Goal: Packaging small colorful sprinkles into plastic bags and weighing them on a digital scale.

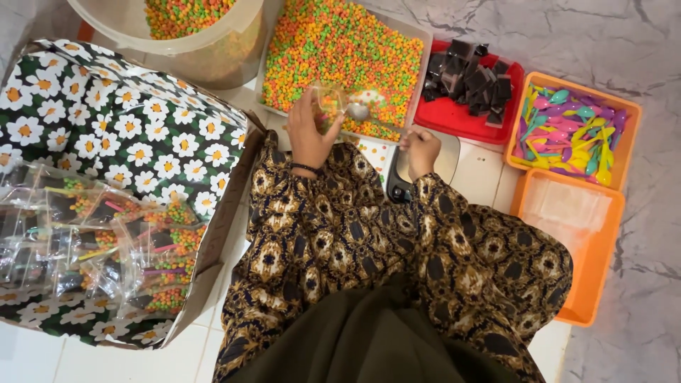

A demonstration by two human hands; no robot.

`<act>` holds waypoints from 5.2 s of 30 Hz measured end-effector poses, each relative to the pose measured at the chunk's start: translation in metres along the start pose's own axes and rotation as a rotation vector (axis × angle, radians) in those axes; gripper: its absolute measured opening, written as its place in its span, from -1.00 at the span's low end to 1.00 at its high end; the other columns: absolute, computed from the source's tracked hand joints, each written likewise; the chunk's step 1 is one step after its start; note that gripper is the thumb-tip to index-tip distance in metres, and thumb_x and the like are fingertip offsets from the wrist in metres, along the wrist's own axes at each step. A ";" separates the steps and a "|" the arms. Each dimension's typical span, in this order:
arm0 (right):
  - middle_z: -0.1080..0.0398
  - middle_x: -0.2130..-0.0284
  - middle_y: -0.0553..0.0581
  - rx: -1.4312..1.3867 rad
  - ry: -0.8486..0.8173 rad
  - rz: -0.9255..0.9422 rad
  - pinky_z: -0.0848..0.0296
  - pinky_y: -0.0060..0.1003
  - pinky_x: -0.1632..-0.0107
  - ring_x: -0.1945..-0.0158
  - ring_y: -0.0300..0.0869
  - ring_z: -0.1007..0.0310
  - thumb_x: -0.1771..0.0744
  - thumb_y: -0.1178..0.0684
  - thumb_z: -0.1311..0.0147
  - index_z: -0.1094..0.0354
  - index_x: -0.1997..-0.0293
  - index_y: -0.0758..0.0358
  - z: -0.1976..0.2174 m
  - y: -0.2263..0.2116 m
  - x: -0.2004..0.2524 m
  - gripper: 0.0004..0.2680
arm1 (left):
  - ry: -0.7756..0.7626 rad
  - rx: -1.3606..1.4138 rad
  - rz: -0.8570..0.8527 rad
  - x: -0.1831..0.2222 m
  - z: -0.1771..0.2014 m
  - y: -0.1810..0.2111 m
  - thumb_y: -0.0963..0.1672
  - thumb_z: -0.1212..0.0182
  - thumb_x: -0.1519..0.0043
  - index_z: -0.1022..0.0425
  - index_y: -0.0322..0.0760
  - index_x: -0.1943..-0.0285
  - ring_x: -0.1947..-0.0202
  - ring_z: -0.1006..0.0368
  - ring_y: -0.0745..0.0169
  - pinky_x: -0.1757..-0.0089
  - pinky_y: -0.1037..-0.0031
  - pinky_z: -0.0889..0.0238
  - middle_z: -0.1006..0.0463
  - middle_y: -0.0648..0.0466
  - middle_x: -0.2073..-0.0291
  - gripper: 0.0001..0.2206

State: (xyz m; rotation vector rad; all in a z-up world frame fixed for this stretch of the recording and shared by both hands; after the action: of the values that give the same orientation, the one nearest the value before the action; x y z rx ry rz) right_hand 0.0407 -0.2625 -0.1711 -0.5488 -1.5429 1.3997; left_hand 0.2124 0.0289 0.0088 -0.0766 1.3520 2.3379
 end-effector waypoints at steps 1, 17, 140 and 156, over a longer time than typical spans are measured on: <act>-0.49 0.44 0.29 -0.002 0.002 0.000 -0.68 -0.35 0.45 0.50 -0.15 -0.60 -0.31 0.21 -0.06 -0.43 0.06 0.47 0.002 -0.008 0.008 -0.83 | -0.002 0.000 -0.003 0.003 -0.004 -0.001 0.00 -0.43 -0.27 -0.06 -0.18 -0.52 -0.28 -0.26 -0.22 -0.27 -0.25 0.03 -0.38 -0.13 -0.17 -0.28; -0.53 0.38 0.11 0.107 -0.180 0.246 -0.55 -0.38 0.36 0.36 -0.27 -0.50 -0.32 0.02 -0.33 -0.55 0.09 0.25 0.047 -0.099 0.148 -0.83 | -0.316 -0.011 -0.279 0.115 -0.099 0.090 0.09 -0.56 0.12 -0.03 -0.24 -0.57 -0.26 -0.27 -0.33 -0.22 -0.11 -0.04 -0.34 -0.25 -0.23 0.07; -0.49 0.30 0.10 -0.064 -0.178 0.245 -0.53 -0.51 0.22 0.25 -0.34 -0.42 -0.28 0.28 -0.27 -0.53 0.11 0.35 0.122 -0.188 0.195 -0.87 | -0.423 0.405 -0.140 0.138 -0.088 0.130 -0.09 -0.59 -0.06 -0.11 -0.30 -0.48 -0.17 -0.29 -0.28 -0.19 -0.09 -0.16 -0.32 -0.12 -0.03 -0.16; -0.45 0.37 0.05 -0.203 -0.149 0.089 -0.62 -0.43 0.27 0.40 -0.29 -0.57 -0.34 0.14 -0.22 -0.45 0.16 0.34 0.142 -0.174 0.212 -0.90 | -0.435 0.235 -0.311 0.167 -0.071 0.166 -0.10 -0.61 0.00 -0.13 -0.22 -0.50 -0.18 -0.30 -0.39 -0.17 -0.20 -0.20 -0.33 -0.20 -0.11 -0.12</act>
State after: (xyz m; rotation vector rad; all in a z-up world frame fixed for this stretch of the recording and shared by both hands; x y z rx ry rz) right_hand -0.1305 -0.2027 0.0784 -0.6551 -1.8128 1.3852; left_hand -0.0157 -0.0447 0.0636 0.2599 1.2744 1.7948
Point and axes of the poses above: each hand's wrist, its own x-axis away from the middle knuckle, its own z-axis out of the back of the hand, y = z × x, the point moved 9 cm from there along -x, towards the middle knuckle
